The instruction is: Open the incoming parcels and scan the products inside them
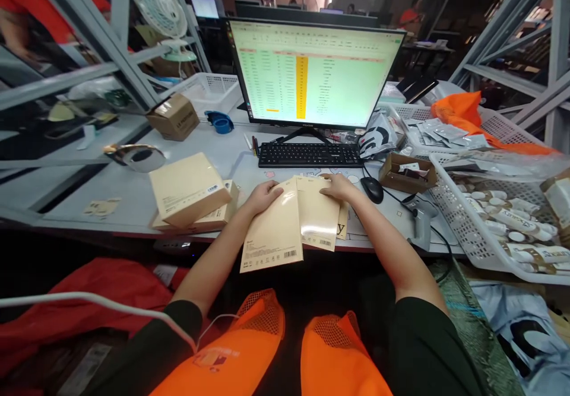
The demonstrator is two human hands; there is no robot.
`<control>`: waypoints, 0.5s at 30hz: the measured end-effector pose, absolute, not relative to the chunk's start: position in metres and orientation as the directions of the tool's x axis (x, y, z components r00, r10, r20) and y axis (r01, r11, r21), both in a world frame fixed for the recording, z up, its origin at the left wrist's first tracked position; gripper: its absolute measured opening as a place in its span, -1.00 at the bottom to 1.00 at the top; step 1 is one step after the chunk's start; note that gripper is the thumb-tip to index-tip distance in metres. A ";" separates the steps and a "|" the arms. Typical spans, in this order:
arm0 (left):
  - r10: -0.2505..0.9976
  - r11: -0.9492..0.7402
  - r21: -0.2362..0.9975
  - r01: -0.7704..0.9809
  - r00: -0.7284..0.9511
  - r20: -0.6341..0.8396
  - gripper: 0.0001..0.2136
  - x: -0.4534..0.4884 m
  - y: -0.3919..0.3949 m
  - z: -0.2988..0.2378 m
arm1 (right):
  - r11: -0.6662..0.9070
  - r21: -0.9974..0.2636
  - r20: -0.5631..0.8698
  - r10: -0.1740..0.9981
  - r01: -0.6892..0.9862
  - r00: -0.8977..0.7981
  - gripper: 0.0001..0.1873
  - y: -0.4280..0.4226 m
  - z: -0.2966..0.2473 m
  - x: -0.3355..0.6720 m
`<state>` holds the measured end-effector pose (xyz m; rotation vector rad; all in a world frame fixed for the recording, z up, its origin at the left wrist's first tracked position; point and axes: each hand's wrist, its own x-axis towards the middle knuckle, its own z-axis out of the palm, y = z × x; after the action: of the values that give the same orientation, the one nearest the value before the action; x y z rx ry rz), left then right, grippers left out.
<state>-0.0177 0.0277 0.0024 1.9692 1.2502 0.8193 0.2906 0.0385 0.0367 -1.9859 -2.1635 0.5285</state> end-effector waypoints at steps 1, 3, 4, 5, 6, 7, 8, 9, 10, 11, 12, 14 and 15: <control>0.924 -0.333 0.788 0.519 0.344 0.164 -0.51 -0.014 0.028 0.005 | 0.058 -0.402 -0.096 0.990 0.914 -0.105 -0.31 0.039 0.035 0.289; 0.928 -0.338 0.776 0.532 0.325 0.181 -0.53 -0.004 0.029 0.011 | 0.060 -0.483 -0.038 0.995 0.873 -0.089 -0.39 0.038 0.034 0.283; 0.932 -0.336 0.772 0.540 0.311 0.188 -0.55 0.001 0.030 0.015 | 0.064 -0.525 -0.003 0.997 0.849 -0.077 -0.44 0.036 0.035 0.280; 0.936 -0.332 0.769 0.547 0.295 0.194 -0.56 0.007 0.031 0.019 | 0.071 -0.567 0.037 0.997 0.820 -0.061 -0.49 0.033 0.036 0.278; 0.939 -0.327 0.767 0.553 0.282 0.197 -0.58 0.012 0.033 0.024 | 0.082 -0.609 0.076 0.996 0.789 -0.044 -0.52 0.027 0.038 0.276; 0.942 -0.322 0.764 0.559 0.271 0.198 -0.59 0.017 0.034 0.029 | 0.095 -0.645 0.113 0.993 0.758 -0.029 -0.51 0.019 0.039 0.275; 0.945 -0.316 0.761 0.567 0.261 0.197 -0.61 0.021 0.034 0.034 | 0.107 -0.703 0.121 0.992 0.704 -0.030 -0.46 0.008 0.041 0.275; 0.948 -0.309 0.755 0.578 0.251 0.196 -0.62 0.026 0.034 0.039 | 0.113 -0.770 0.103 0.993 0.628 -0.051 -0.42 -0.005 0.042 0.275; 0.951 -0.304 0.748 0.590 0.240 0.197 -0.63 0.030 0.033 0.045 | 0.107 -0.832 0.069 0.994 0.544 -0.090 -0.38 -0.020 0.043 0.277; 0.952 -0.302 0.741 0.600 0.231 0.202 -0.64 0.035 0.031 0.051 | 0.081 -0.885 0.022 0.991 0.458 -0.134 -0.36 -0.037 0.042 0.278; 0.949 -0.313 0.733 0.604 0.230 0.216 -0.64 0.039 0.029 0.056 | 0.035 -0.928 -0.030 0.986 0.372 -0.167 -0.35 -0.054 0.042 0.279; 0.916 -0.400 0.700 0.592 0.284 0.283 -0.64 0.049 0.021 0.067 | -0.074 -0.974 -0.110 0.981 0.215 -0.159 -0.35 -0.088 0.039 0.281; 0.880 -0.473 0.662 0.582 0.344 0.327 -0.64 0.054 0.016 0.072 | -0.111 -0.981 -0.130 0.985 0.158 -0.115 -0.36 -0.102 0.037 0.281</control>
<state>0.0545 0.0160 0.0720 2.1810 1.2799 0.9310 0.2814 -0.1024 0.0370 -1.3511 -1.3563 1.3185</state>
